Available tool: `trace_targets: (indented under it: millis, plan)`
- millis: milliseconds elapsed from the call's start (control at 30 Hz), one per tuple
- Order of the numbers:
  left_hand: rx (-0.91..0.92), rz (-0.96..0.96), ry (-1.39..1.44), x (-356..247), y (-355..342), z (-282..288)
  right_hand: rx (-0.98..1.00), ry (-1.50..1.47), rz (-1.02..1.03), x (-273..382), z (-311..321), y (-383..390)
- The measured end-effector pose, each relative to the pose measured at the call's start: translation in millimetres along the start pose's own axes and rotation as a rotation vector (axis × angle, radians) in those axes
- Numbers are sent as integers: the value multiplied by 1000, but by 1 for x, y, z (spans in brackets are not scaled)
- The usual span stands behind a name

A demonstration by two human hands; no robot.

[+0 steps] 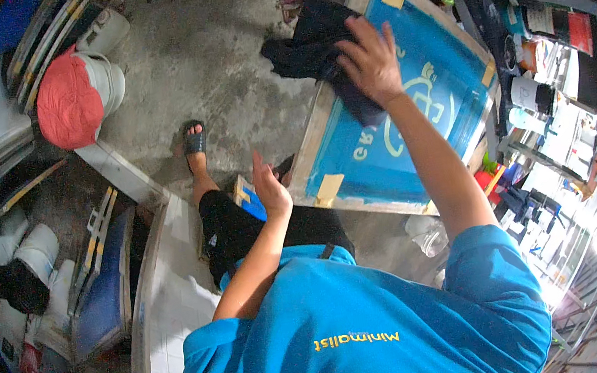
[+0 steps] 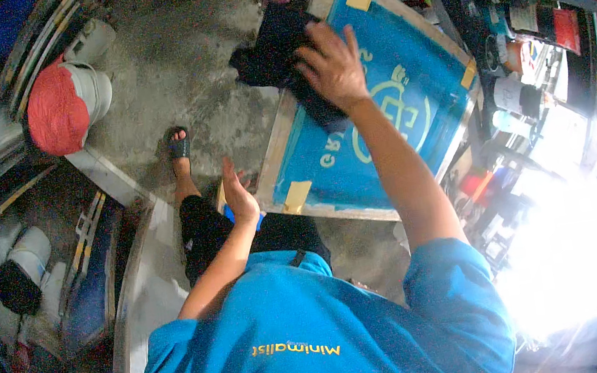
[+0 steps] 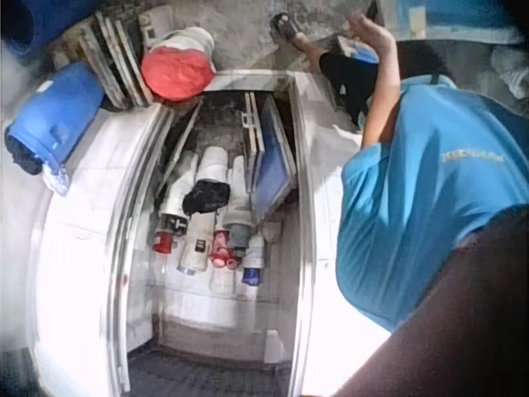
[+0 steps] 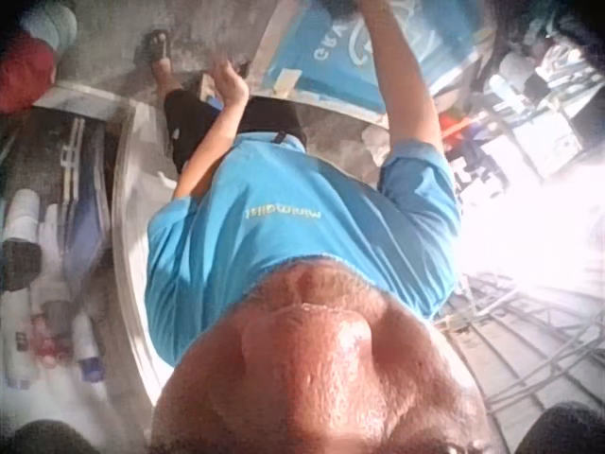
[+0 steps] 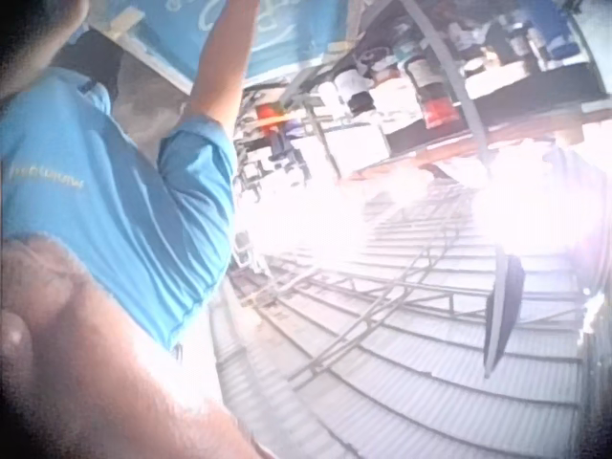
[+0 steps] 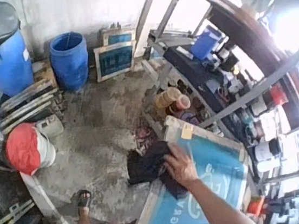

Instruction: The person cleans a screen printing frame with a cloth, then pours green ink onto it and uses a squeegee to spread the ink evenly across the mesh. They then position the frame over a garment on a printing table and perform a print stroke.

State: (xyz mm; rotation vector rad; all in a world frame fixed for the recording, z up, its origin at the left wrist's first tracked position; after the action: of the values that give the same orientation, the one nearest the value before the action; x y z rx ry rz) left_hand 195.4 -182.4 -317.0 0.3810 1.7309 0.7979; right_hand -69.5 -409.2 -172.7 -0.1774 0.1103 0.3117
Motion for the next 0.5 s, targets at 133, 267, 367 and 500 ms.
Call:
trace_targets:
  millis: [133,267,367,500]
  plan:
    - [38,-87,-106,-5,-5,-1,-182,187,-133,-56,-18,-61]
    - [18,-117,-138,-8,-11,-3,-279,138,-182,-51,-27,-93]
    - [64,-150,-193,-8,-10,-5,-95,-223,-121,3,-3,-90]
    - [134,-336,-309,-12,-7,-3,187,-592,-222,90,48,-41]
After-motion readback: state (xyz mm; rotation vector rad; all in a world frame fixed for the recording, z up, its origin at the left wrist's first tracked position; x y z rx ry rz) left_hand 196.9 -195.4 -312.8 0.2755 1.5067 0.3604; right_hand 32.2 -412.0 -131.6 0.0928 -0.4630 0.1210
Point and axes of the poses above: each hand's wrist, its own y-axis away from the middle knuckle, its own z-axis out of the back of the hand, x = y × z, the point moved 4 cm from there along -y, towards the middle knuckle, and after that the axes turned 12 degrees about y, right-handed, at the moved point
